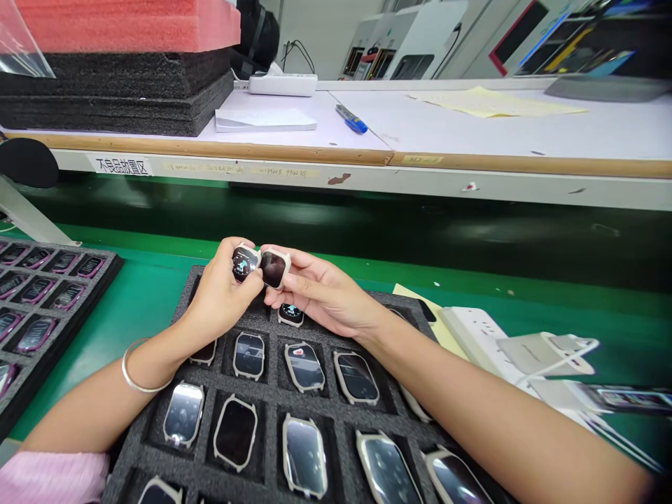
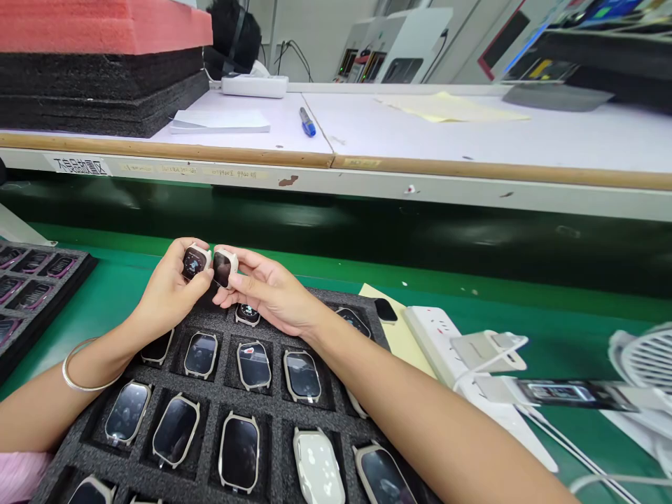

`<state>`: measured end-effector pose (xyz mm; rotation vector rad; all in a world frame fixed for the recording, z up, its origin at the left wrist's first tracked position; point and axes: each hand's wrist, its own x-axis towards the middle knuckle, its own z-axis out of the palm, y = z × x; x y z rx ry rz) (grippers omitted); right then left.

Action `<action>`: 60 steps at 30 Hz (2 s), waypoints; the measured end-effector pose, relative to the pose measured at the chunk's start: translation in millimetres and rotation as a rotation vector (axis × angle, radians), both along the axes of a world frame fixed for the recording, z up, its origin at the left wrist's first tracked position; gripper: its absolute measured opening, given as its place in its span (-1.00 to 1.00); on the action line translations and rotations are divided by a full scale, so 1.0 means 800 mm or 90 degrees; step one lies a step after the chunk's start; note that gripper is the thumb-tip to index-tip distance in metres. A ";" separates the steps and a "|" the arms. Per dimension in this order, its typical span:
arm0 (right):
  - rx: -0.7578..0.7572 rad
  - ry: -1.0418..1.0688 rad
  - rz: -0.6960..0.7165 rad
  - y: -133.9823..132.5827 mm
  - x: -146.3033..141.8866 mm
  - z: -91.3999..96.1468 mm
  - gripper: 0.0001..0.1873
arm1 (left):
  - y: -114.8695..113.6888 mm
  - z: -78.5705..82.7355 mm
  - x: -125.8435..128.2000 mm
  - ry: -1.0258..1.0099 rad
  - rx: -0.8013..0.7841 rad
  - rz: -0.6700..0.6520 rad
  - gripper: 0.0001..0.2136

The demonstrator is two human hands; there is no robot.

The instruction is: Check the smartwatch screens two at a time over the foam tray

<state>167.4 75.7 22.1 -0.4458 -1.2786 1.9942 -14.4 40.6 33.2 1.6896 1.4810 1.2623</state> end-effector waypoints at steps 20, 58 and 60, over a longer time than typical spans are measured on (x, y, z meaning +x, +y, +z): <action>0.012 -0.003 0.014 0.000 0.000 -0.001 -0.43 | 0.000 -0.001 0.000 -0.053 -0.025 -0.021 -0.71; 0.062 0.002 0.030 0.000 0.003 0.004 -0.37 | 0.000 0.006 -0.001 -0.056 -0.016 -0.007 -0.68; 0.064 0.008 0.034 0.000 0.002 0.004 -0.40 | -0.001 0.006 -0.001 -0.047 -0.015 -0.009 -0.69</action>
